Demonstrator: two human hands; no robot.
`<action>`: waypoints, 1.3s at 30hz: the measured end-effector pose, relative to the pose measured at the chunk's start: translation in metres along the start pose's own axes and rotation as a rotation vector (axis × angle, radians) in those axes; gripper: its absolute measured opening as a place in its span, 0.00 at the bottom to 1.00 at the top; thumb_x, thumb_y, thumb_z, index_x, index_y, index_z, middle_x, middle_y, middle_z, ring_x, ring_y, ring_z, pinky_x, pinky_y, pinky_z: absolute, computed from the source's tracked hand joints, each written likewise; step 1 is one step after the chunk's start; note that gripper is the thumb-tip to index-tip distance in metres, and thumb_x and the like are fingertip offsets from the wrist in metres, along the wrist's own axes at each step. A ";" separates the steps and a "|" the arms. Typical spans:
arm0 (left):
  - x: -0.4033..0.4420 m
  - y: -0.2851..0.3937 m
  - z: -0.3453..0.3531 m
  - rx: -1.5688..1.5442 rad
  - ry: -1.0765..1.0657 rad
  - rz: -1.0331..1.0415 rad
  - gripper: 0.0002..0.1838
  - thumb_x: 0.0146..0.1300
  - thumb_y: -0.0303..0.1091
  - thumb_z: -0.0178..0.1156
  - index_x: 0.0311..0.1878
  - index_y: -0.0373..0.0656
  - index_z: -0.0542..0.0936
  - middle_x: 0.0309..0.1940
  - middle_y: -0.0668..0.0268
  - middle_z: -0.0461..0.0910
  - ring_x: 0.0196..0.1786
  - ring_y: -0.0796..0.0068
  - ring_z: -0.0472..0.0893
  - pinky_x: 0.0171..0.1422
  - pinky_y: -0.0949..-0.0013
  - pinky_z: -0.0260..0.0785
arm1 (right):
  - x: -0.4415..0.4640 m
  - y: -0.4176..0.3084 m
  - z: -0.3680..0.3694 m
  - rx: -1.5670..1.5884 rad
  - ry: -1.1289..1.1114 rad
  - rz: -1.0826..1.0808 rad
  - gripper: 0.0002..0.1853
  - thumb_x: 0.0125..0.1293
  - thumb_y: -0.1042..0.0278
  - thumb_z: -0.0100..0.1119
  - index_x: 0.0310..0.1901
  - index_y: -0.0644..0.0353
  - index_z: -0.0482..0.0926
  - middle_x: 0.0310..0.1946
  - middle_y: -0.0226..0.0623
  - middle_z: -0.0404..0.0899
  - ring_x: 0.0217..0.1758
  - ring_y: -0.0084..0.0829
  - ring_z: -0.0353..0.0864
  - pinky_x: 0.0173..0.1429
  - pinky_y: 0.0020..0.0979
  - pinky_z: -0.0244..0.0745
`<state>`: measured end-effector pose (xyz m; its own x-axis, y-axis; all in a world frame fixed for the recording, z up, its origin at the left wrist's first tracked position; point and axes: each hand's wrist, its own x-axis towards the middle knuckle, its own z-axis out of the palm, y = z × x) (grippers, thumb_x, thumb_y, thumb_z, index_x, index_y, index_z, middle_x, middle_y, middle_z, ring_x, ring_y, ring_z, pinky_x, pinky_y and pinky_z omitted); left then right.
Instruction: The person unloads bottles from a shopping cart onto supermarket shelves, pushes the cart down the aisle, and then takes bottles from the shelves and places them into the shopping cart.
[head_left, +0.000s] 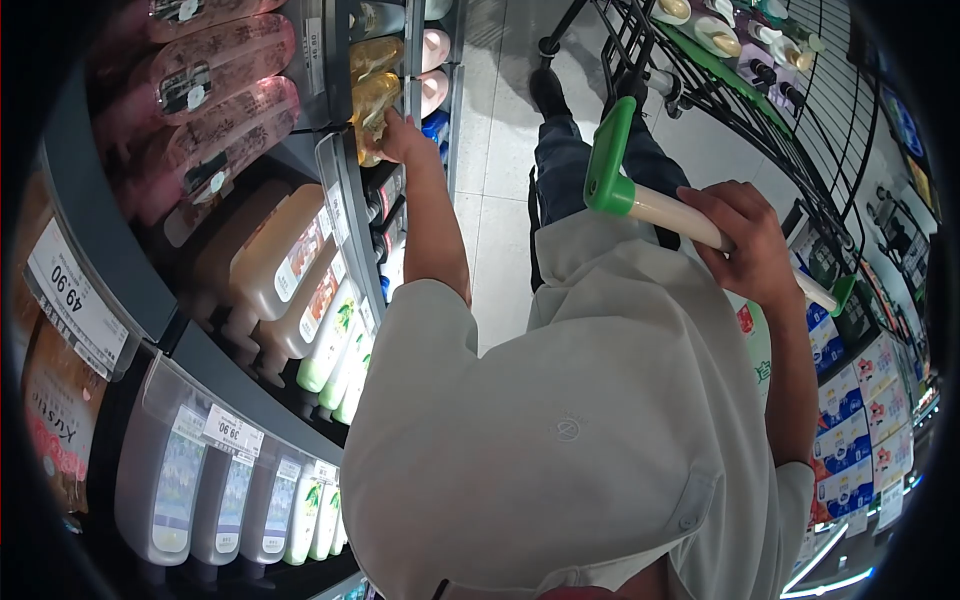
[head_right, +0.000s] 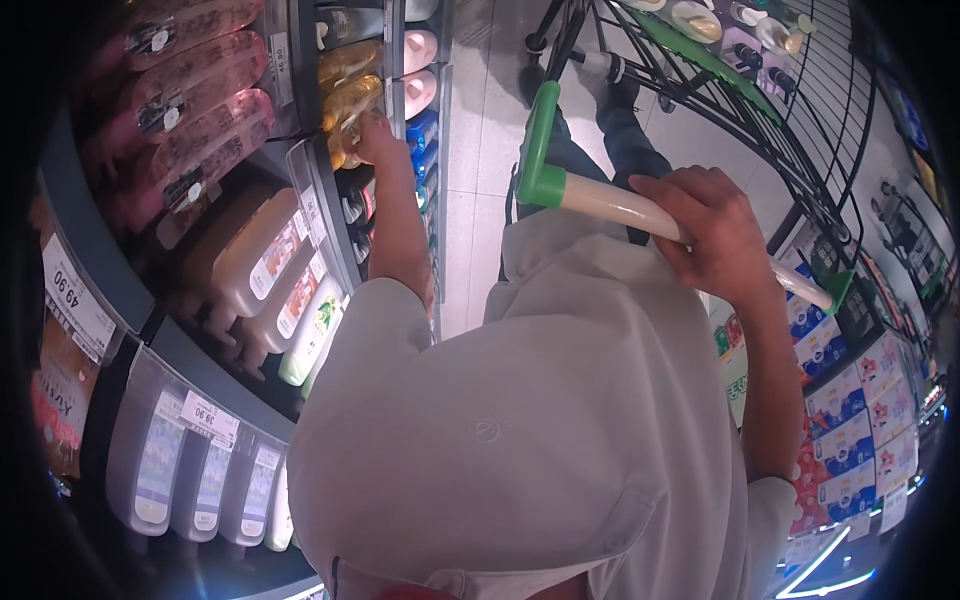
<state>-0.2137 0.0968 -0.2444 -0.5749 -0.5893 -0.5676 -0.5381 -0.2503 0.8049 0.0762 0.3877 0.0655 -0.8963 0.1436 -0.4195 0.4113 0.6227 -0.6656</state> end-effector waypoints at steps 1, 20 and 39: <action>0.008 -0.012 -0.021 0.141 -0.074 -0.018 0.42 0.60 0.36 0.74 0.72 0.45 0.60 0.66 0.51 0.72 0.59 0.54 0.80 0.55 0.52 0.82 | 0.001 0.000 0.002 -0.005 0.064 -0.043 0.31 0.44 0.81 0.70 0.57 0.57 0.84 0.40 0.41 0.83 0.42 0.45 0.80 0.48 0.42 0.75; 0.063 0.028 -0.080 0.902 0.013 0.241 0.35 0.60 0.50 0.77 0.64 0.36 0.80 0.62 0.54 0.83 0.61 0.55 0.82 0.66 0.56 0.72 | -0.001 -0.002 0.005 -0.049 0.123 -0.048 0.28 0.48 0.78 0.70 0.56 0.56 0.84 0.35 0.38 0.82 0.40 0.44 0.81 0.48 0.42 0.76; -0.086 0.028 -0.099 0.613 -0.524 0.026 0.47 0.61 0.35 0.73 0.79 0.33 0.59 0.69 0.44 0.71 0.68 0.55 0.76 0.68 0.57 0.72 | -0.002 -0.001 -0.001 -0.117 0.216 -0.246 0.25 0.55 0.60 0.77 0.55 0.58 0.83 0.39 0.36 0.83 0.43 0.40 0.82 0.49 0.40 0.76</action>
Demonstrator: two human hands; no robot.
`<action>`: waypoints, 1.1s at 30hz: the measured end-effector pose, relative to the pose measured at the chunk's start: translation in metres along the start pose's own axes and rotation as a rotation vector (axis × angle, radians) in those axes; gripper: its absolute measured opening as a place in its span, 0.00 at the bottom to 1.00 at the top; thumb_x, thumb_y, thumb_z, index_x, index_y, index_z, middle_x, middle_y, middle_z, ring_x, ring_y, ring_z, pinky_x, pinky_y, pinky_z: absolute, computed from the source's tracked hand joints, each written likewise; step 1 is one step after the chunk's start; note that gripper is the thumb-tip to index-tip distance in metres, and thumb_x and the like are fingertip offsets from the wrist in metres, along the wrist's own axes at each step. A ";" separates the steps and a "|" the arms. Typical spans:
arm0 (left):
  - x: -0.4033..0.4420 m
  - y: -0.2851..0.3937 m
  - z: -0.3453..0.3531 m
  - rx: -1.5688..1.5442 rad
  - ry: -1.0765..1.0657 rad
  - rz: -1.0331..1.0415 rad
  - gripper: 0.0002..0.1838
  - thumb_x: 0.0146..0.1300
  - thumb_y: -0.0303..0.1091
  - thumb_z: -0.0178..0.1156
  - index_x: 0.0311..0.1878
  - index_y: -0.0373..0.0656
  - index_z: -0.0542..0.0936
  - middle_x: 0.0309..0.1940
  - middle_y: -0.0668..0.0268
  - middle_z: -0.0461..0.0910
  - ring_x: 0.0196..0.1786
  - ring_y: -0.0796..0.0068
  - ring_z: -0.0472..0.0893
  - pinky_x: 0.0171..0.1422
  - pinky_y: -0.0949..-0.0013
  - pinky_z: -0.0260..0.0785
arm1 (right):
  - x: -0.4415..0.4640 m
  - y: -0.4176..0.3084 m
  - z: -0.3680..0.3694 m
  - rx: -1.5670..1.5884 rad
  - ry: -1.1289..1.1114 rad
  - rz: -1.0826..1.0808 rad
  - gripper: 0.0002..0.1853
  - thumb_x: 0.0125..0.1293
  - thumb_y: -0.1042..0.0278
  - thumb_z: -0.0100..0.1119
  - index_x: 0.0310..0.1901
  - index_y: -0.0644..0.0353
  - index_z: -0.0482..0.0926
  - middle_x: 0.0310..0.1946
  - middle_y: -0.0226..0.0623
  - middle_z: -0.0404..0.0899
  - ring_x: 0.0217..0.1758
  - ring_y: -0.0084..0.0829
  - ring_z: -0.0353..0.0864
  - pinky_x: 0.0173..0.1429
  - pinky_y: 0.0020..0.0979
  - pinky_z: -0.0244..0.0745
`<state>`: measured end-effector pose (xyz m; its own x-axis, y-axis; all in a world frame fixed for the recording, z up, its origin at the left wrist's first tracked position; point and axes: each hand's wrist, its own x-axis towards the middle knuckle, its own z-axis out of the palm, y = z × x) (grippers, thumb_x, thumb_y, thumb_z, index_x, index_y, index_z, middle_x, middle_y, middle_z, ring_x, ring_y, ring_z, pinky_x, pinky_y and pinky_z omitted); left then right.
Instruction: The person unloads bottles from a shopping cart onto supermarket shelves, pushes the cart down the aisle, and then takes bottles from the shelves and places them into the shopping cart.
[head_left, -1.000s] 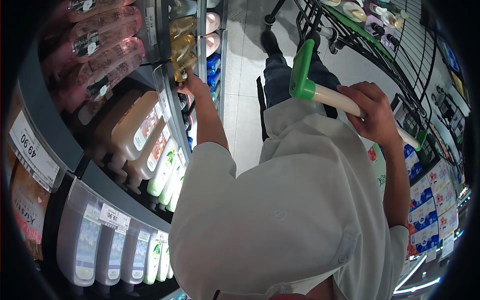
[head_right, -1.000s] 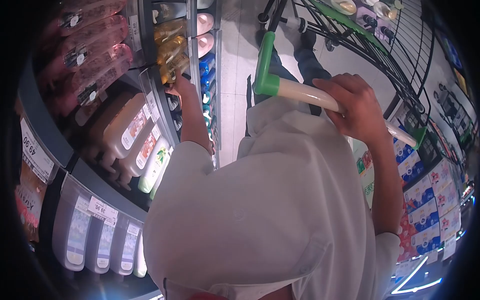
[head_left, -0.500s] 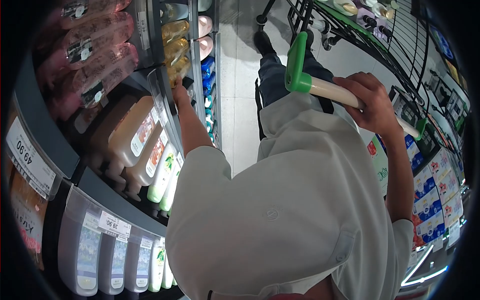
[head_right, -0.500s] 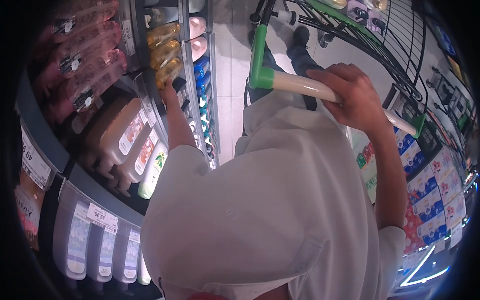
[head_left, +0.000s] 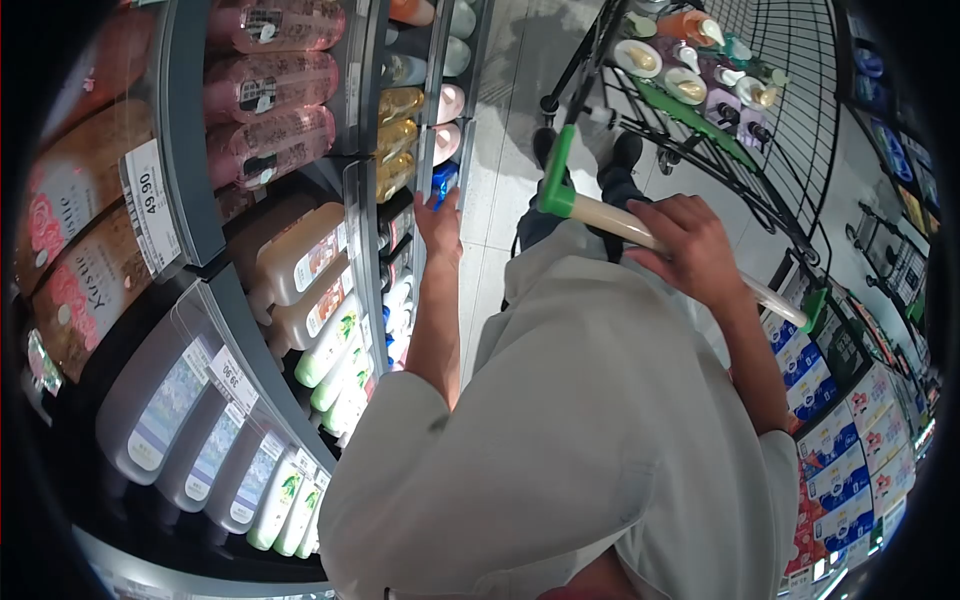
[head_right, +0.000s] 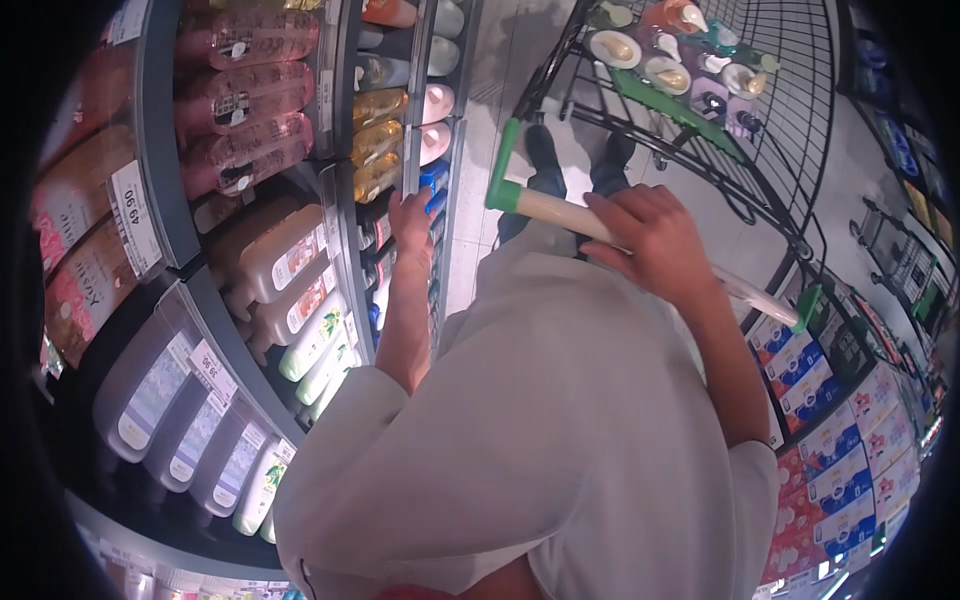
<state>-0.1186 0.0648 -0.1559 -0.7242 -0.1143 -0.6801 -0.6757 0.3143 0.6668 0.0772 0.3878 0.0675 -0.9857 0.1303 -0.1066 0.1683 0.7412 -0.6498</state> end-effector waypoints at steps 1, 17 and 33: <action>-0.046 0.036 0.018 0.010 -0.138 0.016 0.43 0.64 0.34 0.71 0.78 0.32 0.61 0.66 0.47 0.75 0.66 0.58 0.78 0.65 0.56 0.75 | -0.004 -0.001 -0.004 -0.013 0.015 -0.007 0.25 0.57 0.58 0.76 0.55 0.58 0.83 0.39 0.36 0.83 0.43 0.41 0.82 0.50 0.40 0.76; -0.182 0.200 0.144 0.775 -0.408 0.672 0.29 0.69 0.43 0.69 0.68 0.36 0.76 0.50 0.60 0.85 0.51 0.74 0.82 0.58 0.69 0.73 | -0.205 0.113 -0.052 -0.411 0.732 0.877 0.08 0.70 0.63 0.65 0.45 0.55 0.87 0.42 0.32 0.88 0.49 0.33 0.85 0.58 0.39 0.69; -0.203 0.196 0.184 0.736 -0.117 0.802 0.21 0.66 0.38 0.70 0.55 0.33 0.84 0.35 0.60 0.88 0.40 0.74 0.86 0.46 0.67 0.77 | -0.209 0.170 -0.081 -0.190 0.565 0.765 0.11 0.69 0.61 0.67 0.49 0.54 0.86 0.44 0.34 0.87 0.52 0.36 0.82 0.63 0.41 0.67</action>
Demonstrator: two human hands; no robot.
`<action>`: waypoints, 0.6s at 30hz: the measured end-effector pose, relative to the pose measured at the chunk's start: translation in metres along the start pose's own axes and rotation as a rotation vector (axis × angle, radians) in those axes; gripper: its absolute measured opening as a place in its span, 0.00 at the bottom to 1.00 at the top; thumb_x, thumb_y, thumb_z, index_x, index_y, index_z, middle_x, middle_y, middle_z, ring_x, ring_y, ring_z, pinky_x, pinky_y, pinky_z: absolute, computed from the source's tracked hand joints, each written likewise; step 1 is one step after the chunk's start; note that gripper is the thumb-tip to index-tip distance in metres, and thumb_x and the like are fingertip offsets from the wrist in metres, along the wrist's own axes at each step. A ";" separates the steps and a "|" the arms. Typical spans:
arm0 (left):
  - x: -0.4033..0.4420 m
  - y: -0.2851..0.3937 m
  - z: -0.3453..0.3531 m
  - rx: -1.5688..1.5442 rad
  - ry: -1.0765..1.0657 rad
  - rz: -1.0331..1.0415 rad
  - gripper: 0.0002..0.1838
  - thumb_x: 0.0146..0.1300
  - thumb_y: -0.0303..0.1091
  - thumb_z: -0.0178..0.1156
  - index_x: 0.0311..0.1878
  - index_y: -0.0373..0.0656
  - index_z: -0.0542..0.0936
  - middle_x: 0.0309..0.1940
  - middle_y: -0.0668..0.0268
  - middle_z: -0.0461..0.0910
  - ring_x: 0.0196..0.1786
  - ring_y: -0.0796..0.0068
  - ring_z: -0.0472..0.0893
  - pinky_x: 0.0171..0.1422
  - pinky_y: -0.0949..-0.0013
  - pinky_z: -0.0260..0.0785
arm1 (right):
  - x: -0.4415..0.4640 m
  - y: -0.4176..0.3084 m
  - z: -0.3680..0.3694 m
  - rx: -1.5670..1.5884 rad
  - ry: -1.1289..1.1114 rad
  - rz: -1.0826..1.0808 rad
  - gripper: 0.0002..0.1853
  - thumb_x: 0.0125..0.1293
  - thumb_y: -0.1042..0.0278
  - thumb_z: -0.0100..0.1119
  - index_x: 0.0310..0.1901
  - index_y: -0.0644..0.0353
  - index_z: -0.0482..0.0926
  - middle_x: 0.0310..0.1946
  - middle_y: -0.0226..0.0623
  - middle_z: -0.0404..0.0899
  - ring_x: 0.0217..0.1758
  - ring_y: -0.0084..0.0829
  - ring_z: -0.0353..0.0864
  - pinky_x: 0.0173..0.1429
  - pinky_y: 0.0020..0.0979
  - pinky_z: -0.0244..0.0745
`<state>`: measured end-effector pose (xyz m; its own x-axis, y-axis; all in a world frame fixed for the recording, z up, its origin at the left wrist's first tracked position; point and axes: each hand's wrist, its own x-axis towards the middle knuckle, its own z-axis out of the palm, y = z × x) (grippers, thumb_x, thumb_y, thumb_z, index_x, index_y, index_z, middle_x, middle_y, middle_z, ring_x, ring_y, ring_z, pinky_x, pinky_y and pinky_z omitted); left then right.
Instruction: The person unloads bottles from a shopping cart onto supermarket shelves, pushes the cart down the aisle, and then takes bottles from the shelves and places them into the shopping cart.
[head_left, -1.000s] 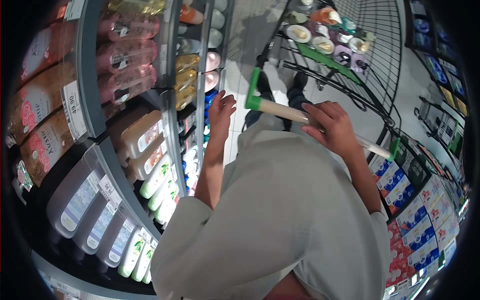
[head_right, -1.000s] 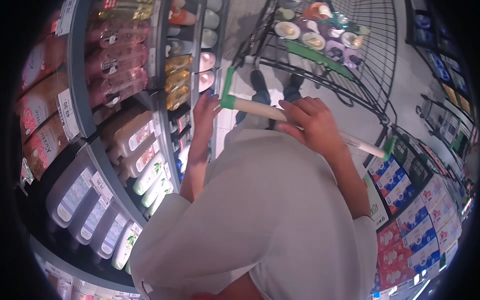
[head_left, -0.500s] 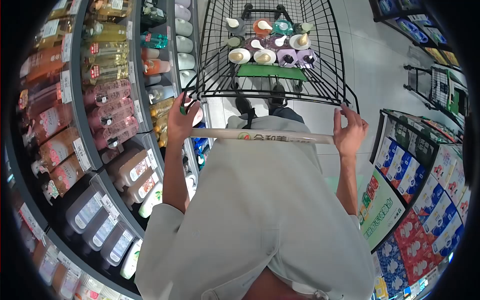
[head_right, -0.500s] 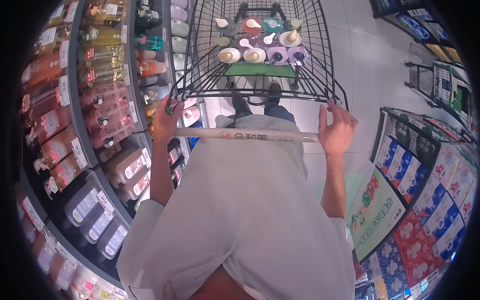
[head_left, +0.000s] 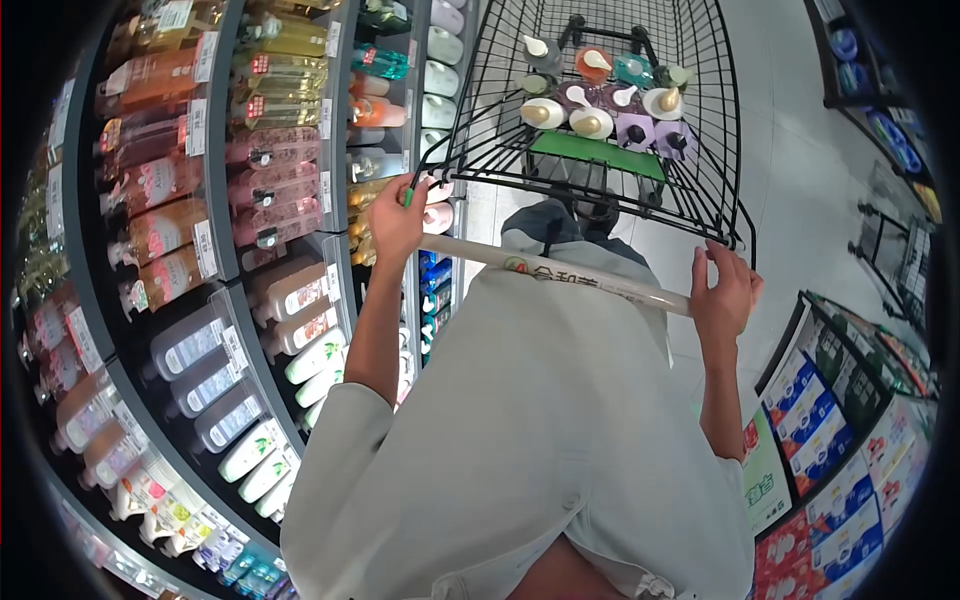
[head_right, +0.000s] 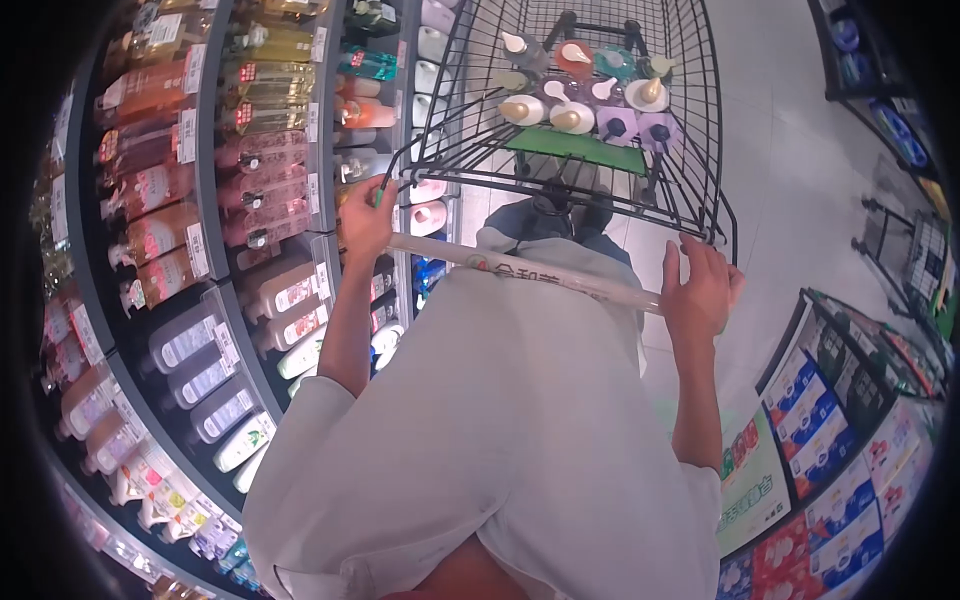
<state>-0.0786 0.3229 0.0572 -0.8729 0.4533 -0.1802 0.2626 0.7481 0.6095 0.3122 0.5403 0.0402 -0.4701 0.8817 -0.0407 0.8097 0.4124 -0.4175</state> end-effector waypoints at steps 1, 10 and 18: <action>0.003 0.009 -0.004 -0.004 0.011 -0.008 0.21 0.66 0.38 0.70 0.55 0.33 0.84 0.35 0.60 0.88 0.40 0.74 0.86 0.46 0.67 0.77 | 0.007 -0.003 -0.002 0.085 0.004 -0.043 0.12 0.68 0.62 0.67 0.50 0.55 0.86 0.45 0.36 0.86 0.53 0.39 0.82 0.61 0.41 0.69; 0.074 0.070 0.039 0.096 0.017 0.700 0.15 0.64 0.29 0.68 0.53 0.37 0.83 0.43 0.54 0.86 0.46 0.53 0.85 0.52 0.58 0.78 | 0.017 -0.065 0.010 0.240 -0.142 -0.367 0.16 0.63 0.65 0.68 0.51 0.60 0.83 0.45 0.39 0.83 0.48 0.43 0.82 0.50 0.43 0.77; 0.275 0.088 0.260 0.389 -0.580 0.134 0.28 0.60 0.47 0.69 0.52 0.29 0.84 0.51 0.43 0.85 0.58 0.46 0.83 0.66 0.56 0.74 | 0.054 -0.079 0.004 0.247 -0.347 -0.125 0.16 0.58 0.68 0.67 0.49 0.59 0.84 0.40 0.39 0.85 0.40 0.42 0.84 0.41 0.41 0.82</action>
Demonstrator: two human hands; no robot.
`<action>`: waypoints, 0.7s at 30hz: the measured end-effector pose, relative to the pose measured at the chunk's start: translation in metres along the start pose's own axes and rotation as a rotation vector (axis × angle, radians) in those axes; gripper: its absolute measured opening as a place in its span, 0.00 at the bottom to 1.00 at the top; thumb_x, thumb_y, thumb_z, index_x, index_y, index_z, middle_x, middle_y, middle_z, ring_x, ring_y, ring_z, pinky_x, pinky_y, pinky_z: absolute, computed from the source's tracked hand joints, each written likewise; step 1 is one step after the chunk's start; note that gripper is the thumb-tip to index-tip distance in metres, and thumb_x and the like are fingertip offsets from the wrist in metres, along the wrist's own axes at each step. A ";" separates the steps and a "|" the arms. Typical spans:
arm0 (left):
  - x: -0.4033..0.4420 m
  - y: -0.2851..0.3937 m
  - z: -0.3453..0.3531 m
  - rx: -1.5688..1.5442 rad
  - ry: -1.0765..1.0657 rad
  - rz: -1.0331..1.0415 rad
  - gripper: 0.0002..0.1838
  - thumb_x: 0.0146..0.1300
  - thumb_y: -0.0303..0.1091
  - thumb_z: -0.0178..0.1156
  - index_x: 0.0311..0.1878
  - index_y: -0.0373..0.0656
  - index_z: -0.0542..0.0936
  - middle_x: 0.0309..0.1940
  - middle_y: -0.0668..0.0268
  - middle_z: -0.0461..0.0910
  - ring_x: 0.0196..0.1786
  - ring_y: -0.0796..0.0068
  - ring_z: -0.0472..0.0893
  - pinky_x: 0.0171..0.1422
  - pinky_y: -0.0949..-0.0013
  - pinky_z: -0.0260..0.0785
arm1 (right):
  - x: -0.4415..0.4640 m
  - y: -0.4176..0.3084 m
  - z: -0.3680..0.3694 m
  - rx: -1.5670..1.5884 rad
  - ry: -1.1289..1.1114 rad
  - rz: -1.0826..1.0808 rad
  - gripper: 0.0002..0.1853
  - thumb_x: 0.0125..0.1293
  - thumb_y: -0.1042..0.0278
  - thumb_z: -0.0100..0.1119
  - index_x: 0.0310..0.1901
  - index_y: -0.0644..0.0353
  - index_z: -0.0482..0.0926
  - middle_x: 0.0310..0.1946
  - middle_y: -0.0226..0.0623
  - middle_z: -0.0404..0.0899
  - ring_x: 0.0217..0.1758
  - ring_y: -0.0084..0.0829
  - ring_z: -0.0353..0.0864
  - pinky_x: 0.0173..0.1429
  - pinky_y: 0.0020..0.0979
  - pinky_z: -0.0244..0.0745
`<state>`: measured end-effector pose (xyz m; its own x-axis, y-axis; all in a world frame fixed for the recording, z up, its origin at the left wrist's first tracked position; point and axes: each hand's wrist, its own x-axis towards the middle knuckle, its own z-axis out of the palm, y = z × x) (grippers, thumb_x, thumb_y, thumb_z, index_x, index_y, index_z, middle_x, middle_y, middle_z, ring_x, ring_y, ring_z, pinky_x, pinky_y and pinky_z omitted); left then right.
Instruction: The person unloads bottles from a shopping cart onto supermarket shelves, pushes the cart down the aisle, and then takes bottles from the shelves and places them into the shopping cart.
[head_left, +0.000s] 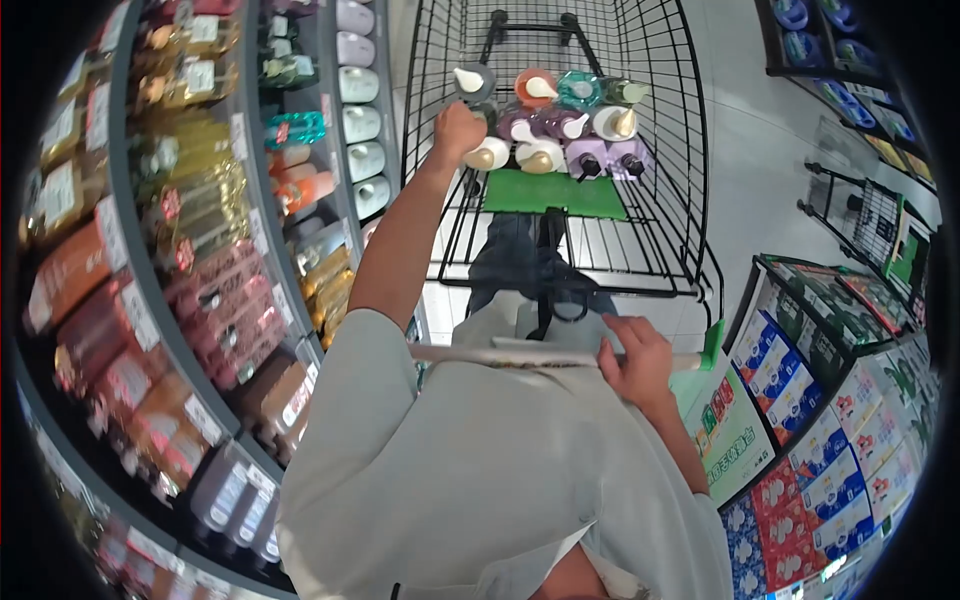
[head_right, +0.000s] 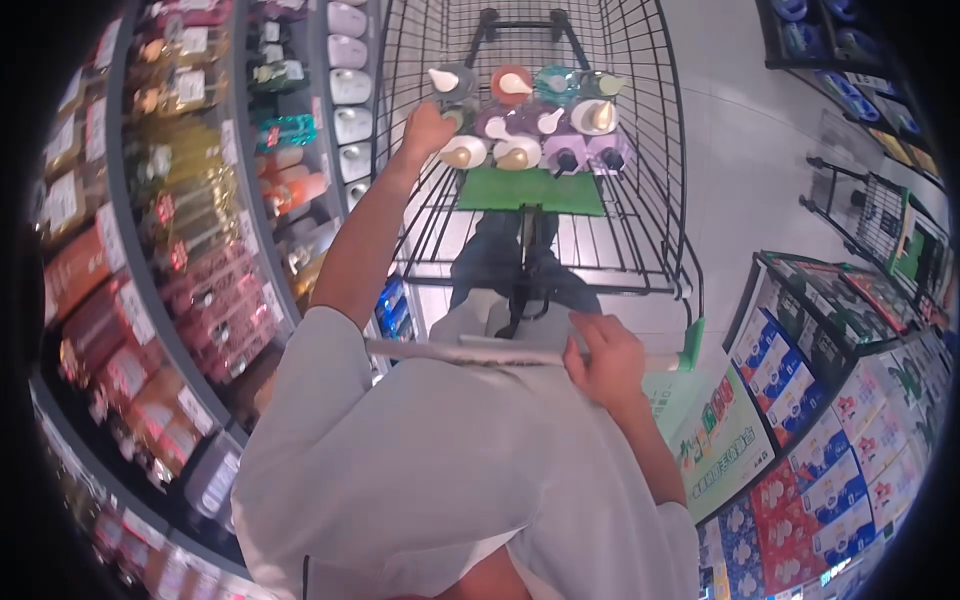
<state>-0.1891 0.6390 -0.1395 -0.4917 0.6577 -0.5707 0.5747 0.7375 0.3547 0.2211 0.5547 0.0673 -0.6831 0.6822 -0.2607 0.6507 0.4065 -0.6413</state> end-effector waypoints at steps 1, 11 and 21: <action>0.020 0.000 0.017 -0.012 -0.018 0.011 0.28 0.60 0.47 0.69 0.52 0.29 0.84 0.51 0.43 0.85 0.58 0.46 0.83 0.66 0.56 0.74 | 0.007 -0.004 -0.004 -0.003 -0.014 0.028 0.17 0.56 0.69 0.65 0.49 0.58 0.85 0.40 0.39 0.85 0.39 0.42 0.85 0.41 0.41 0.82; 0.091 -0.004 0.029 -0.096 -0.072 -0.275 0.32 0.59 0.44 0.68 0.63 0.37 0.75 0.57 0.47 0.83 0.61 0.44 0.83 0.65 0.49 0.76 | 0.032 -0.002 -0.007 -0.020 -0.042 0.022 0.20 0.50 0.71 0.64 0.47 0.61 0.85 0.36 0.36 0.84 0.36 0.38 0.83 0.37 0.38 0.80; 0.107 0.022 0.027 -0.021 0.197 -0.315 0.45 0.47 0.54 0.81 0.63 0.40 0.73 0.54 0.49 0.85 0.56 0.47 0.86 0.61 0.49 0.79 | 0.050 -0.002 -0.019 -0.039 -0.004 0.045 0.19 0.51 0.70 0.64 0.47 0.59 0.85 0.35 0.34 0.83 0.35 0.35 0.83 0.35 0.36 0.78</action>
<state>-0.2110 0.7211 -0.2127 -0.7600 0.4137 -0.5013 0.3627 0.9100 0.2010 0.1919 0.5992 0.0689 -0.6538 0.6982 -0.2917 0.6934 0.3986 -0.6002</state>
